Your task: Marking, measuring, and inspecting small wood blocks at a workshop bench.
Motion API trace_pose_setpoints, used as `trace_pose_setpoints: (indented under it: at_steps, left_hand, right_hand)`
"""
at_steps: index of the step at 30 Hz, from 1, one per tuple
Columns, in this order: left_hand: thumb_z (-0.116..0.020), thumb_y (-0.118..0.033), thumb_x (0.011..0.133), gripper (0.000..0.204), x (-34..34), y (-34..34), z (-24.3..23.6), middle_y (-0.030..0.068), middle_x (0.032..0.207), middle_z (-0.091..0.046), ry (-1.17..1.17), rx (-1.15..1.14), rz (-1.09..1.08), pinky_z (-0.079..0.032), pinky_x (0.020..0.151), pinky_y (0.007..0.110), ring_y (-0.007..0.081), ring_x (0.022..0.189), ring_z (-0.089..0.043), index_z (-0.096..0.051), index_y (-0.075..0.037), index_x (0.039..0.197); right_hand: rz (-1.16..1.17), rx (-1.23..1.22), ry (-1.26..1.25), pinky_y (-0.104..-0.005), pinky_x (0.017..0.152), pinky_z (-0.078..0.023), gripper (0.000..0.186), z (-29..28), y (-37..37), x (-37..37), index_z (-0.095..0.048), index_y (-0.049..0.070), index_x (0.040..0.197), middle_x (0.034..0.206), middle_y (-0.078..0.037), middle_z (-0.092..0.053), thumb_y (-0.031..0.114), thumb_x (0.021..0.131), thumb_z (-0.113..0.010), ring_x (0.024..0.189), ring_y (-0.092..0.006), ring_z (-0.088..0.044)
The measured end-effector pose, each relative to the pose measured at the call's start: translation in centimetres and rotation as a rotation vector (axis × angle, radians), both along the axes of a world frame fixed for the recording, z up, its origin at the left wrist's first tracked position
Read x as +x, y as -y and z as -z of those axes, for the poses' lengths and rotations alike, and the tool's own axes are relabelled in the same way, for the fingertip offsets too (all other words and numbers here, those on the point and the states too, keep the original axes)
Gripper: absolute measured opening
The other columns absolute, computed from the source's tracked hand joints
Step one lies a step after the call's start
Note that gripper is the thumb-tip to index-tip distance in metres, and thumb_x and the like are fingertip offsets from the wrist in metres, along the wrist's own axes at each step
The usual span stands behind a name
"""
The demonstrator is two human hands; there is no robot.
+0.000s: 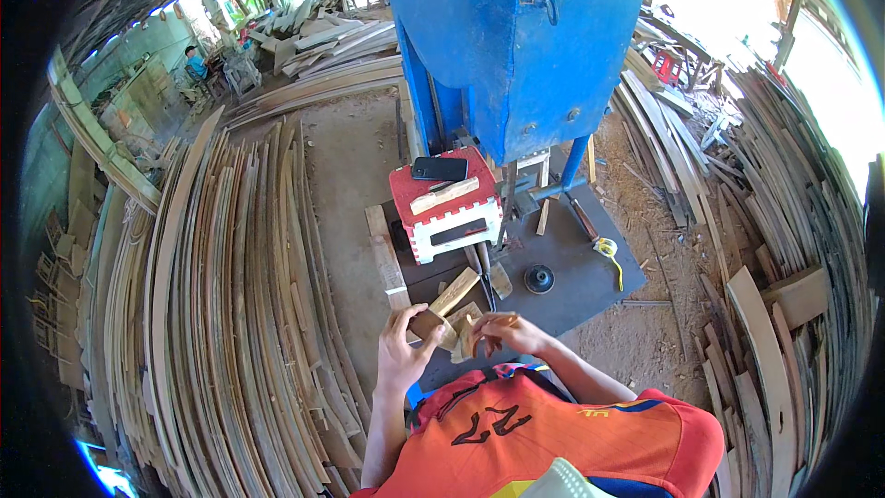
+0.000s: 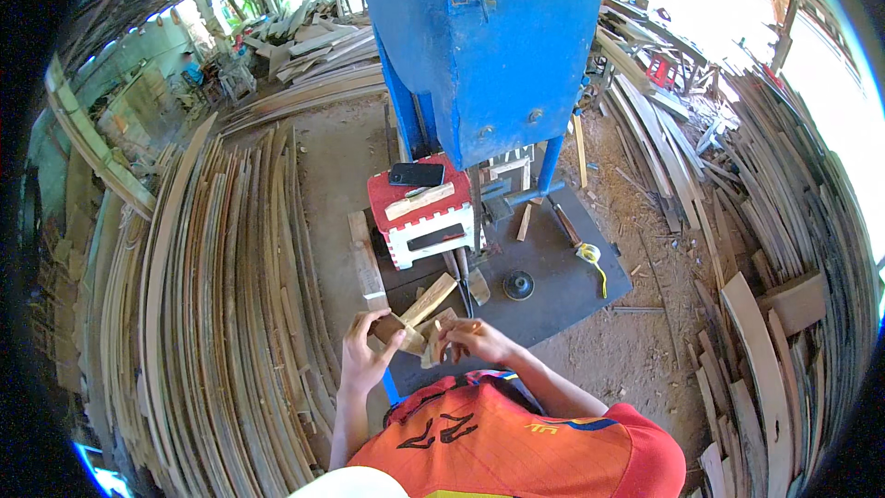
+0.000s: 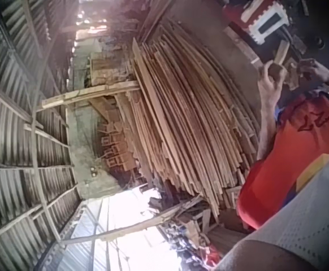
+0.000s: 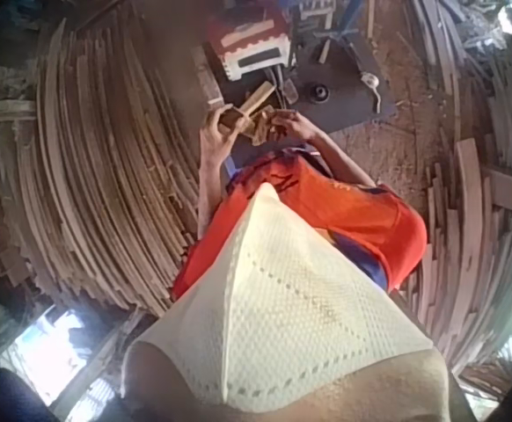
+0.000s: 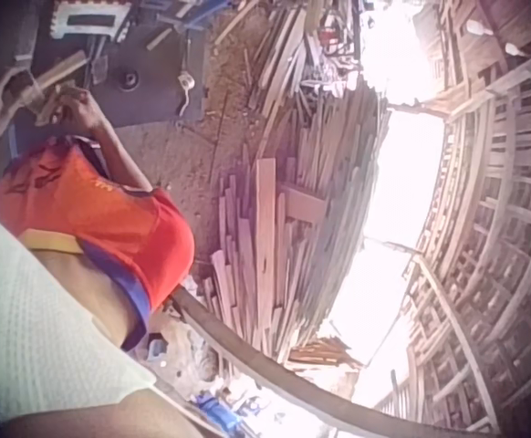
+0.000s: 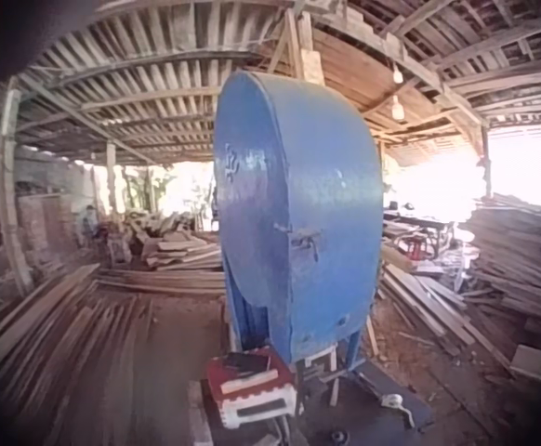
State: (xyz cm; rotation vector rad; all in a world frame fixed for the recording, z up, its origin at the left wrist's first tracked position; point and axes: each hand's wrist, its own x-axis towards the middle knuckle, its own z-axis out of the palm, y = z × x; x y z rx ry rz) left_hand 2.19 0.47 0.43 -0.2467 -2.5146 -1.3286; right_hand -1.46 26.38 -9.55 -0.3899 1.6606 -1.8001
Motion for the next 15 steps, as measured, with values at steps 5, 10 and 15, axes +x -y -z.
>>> trace_pose_setpoints:
  at_steps: [5,10,15]
  left_hand:
    - [-0.082,-0.022,0.087,0.039,-0.1,-0.1,1.0,0.0159,0.106,-0.069,0.055,0.046,-0.051,-0.055,0.085,0.04,0.03,0.096,-0.07,-0.066,-0.003,0.117]
    - [-0.082,-0.022,0.087,0.04,-0.6,0.3,1.5,0.0163,0.107,-0.069,0.088,0.09,-0.101,-0.055,0.086,0.04,0.0299,0.097,-0.07,-0.065,-0.004,0.119]
    - [-0.081,-0.018,0.088,0.038,-0.1,0.5,1.2,0.0148,0.108,-0.071,0.072,0.073,-0.101,-0.056,0.086,0.037,0.0254,0.096,-0.072,-0.067,-0.002,0.119]
  right_hand:
    - [0.119,-0.403,0.033,-0.031,0.066,-0.05,0.034,-4.6,-0.7,-0.8,-0.063,0.0,0.122,0.092,-0.013,-0.071,0.025,0.109,-0.044,0.077,-0.0212,-0.07]
    - [0.094,-0.291,0.104,-0.0304,0.065,-0.051,0.029,1.2,-0.2,-0.9,-0.062,0.001,0.118,0.091,-0.011,-0.071,0.022,0.109,-0.045,0.074,-0.0193,-0.07]
    - [0.013,-0.07,0.002,-0.0277,0.066,-0.051,0.026,2.5,0.4,0.1,-0.064,0.0,0.117,0.097,-0.009,-0.073,0.018,0.109,-0.046,0.076,-0.0152,-0.07]
